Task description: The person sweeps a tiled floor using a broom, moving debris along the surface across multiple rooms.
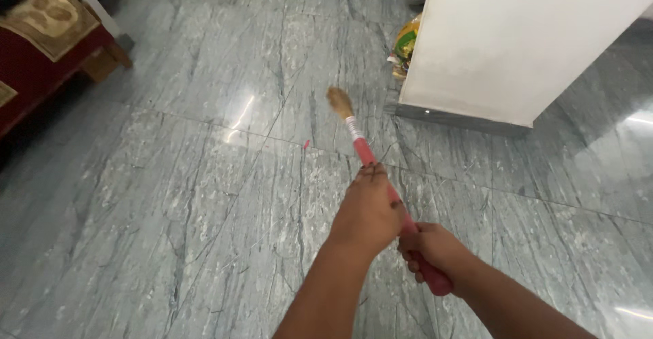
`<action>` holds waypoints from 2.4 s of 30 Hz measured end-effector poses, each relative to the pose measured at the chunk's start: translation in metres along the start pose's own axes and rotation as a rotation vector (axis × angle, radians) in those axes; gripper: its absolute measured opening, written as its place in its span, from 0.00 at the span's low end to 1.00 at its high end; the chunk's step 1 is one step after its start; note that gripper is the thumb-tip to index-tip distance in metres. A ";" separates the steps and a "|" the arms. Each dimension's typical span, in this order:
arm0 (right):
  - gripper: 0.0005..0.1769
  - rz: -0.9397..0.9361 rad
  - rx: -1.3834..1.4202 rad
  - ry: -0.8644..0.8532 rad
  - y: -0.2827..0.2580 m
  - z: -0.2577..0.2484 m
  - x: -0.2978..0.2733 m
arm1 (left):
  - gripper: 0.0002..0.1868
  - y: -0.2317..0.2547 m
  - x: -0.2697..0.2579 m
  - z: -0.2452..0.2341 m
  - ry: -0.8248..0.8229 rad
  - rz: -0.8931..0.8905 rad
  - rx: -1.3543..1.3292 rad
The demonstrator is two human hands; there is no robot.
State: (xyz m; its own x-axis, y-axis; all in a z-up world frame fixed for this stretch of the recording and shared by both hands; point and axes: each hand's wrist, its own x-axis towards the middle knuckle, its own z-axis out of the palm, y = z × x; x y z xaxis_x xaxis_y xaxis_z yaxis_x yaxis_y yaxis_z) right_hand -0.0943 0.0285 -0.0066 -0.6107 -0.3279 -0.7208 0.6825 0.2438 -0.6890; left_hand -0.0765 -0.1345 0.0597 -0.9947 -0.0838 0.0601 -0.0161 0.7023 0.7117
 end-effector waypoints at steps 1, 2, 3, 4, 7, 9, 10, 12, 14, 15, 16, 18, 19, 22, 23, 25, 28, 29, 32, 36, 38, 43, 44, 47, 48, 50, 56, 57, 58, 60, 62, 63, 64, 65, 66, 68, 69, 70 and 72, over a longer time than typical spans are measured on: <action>0.05 -0.017 -0.026 0.056 0.004 -0.009 -0.001 | 0.35 0.007 0.000 0.003 0.005 0.011 0.014; 0.06 -0.034 -0.050 0.112 0.008 -0.018 -0.004 | 0.33 0.016 -0.003 0.006 0.005 0.013 0.030; 0.06 -0.051 -0.044 0.110 0.014 -0.029 -0.009 | 0.31 0.026 -0.005 0.012 0.007 0.017 0.043; 0.07 -0.063 -0.046 0.155 0.020 -0.038 -0.015 | 0.31 0.036 -0.007 0.019 0.015 0.030 0.054; 0.07 -0.079 -0.022 0.230 0.038 -0.077 -0.027 | 0.37 0.067 -0.014 0.048 0.021 0.032 0.051; 0.07 -0.082 0.010 0.267 0.051 -0.108 -0.033 | 0.35 0.088 -0.017 0.070 0.009 0.071 0.083; 0.07 -0.094 0.035 0.305 0.057 -0.125 -0.035 | 0.35 0.099 -0.019 0.081 0.008 0.081 0.083; 0.07 -0.098 0.059 0.352 0.071 -0.161 -0.044 | 0.37 0.120 -0.027 0.105 -0.013 0.130 0.050; 0.06 -0.116 0.126 0.426 0.088 -0.195 -0.052 | 0.37 0.141 -0.034 0.129 -0.044 0.137 0.035; 0.06 -0.112 0.139 0.437 0.097 -0.210 -0.056 | 0.38 0.150 -0.036 0.140 -0.071 0.136 0.026; 0.06 -0.098 0.179 0.454 0.105 -0.226 -0.060 | 0.38 0.158 -0.039 0.150 -0.084 0.146 0.026; 0.06 -0.074 0.239 0.485 0.129 -0.252 -0.071 | 0.37 0.174 -0.047 0.169 -0.155 0.169 0.026; 0.06 -0.064 0.266 0.528 0.140 -0.264 -0.075 | 0.37 0.181 -0.049 0.177 -0.173 0.184 0.026; 0.07 -0.024 0.327 0.616 0.176 -0.301 -0.089 | 0.36 0.202 -0.058 0.201 -0.273 0.189 0.042; 0.06 0.007 0.349 0.642 0.193 -0.311 -0.096 | 0.36 0.206 -0.060 0.209 -0.271 0.217 0.032; 0.07 0.052 0.412 0.677 0.223 -0.334 -0.114 | 0.36 0.217 -0.065 0.226 -0.295 0.255 0.020; 0.07 0.137 0.467 0.741 0.259 -0.349 -0.139 | 0.36 0.230 -0.074 0.244 -0.379 0.288 0.007; 0.07 0.188 0.474 0.783 0.271 -0.352 -0.146 | 0.36 0.233 -0.077 0.249 -0.415 0.289 0.013; 0.12 0.236 0.478 0.762 0.315 -0.357 -0.159 | 0.36 0.238 -0.085 0.262 -0.481 0.316 0.037; 0.09 0.183 0.610 0.834 0.362 -0.363 -0.159 | 0.36 0.237 -0.095 0.271 -0.523 0.311 0.050; 0.10 0.207 0.695 0.852 0.375 -0.364 -0.159 | 0.36 0.234 -0.100 0.271 -0.516 0.309 0.038; 0.16 0.364 0.402 0.836 0.393 -0.362 -0.155 | 0.36 0.216 -0.112 0.259 -0.494 0.250 0.030; 0.18 0.369 0.347 0.810 0.394 -0.361 -0.151 | 0.36 0.211 -0.112 0.256 -0.487 0.242 0.032; 0.17 0.397 0.268 0.800 0.393 -0.352 -0.142 | 0.36 0.193 -0.114 0.246 -0.476 0.187 0.028; 0.17 0.395 0.253 0.795 0.390 -0.348 -0.139 | 0.36 0.188 -0.114 0.242 -0.480 0.159 0.032; 0.18 0.423 0.226 0.739 0.384 -0.339 -0.132 | 0.37 0.176 -0.114 0.232 -0.467 0.133 0.019; 0.19 0.427 0.127 0.671 0.357 -0.279 -0.092 | 0.36 0.134 -0.121 0.197 -0.378 0.100 -0.022; 0.19 0.433 0.113 0.663 0.350 -0.263 -0.087 | 0.35 0.126 -0.124 0.191 -0.369 0.102 -0.018; 0.19 0.456 0.022 0.667 0.341 -0.248 -0.080 | 0.35 0.117 -0.127 0.184 -0.364 0.086 -0.020; 0.19 0.472 -0.087 0.660 0.323 -0.212 -0.068 | 0.36 0.098 -0.126 0.170 -0.302 0.087 -0.041; 0.20 0.398 -0.027 0.593 0.307 -0.176 -0.056 | 0.36 0.081 -0.126 0.157 -0.243 0.086 -0.029; 0.20 0.401 -0.039 0.584 0.300 -0.159 -0.051 | 0.35 0.072 -0.131 0.151 -0.230 0.100 -0.012; 0.21 0.433 -0.145 0.508 0.290 -0.143 -0.042 | 0.35 0.063 -0.133 0.144 -0.224 0.086 -0.012; 0.21 0.468 -0.239 0.437 0.283 -0.125 -0.038 | 0.35 0.054 -0.134 0.137 -0.203 0.089 -0.012; 0.21 0.475 -0.240 0.435 0.278 -0.107 -0.038 | 0.35 0.047 -0.135 0.130 -0.182 0.092 -0.012; 0.19 0.459 -0.303 0.381 0.260 -0.075 -0.028 | 0.36 0.035 -0.137 0.116 -0.165 0.062 -0.030; 0.19 0.454 -0.323 0.373 0.254 -0.060 -0.025 | 0.36 0.029 -0.140 0.110 -0.163 0.039 -0.050; 0.20 0.426 -0.362 0.350 0.250 -0.048 -0.021 | 0.36 0.023 -0.141 0.105 -0.146 0.026 -0.053; 0.20 0.416 -0.412 0.317 0.254 -0.026 -0.015 | 0.32 0.008 -0.147 0.096 -0.100 0.008 -0.061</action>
State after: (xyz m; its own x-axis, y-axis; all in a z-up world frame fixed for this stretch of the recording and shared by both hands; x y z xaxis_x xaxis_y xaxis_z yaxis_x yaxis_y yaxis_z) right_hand 0.0779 0.1194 -0.1729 -0.4608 0.1376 -0.8768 0.7156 0.6419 -0.2754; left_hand 0.0596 -0.0486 -0.0100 -1.0000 -0.0048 -0.0022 -0.0048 0.6581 0.7529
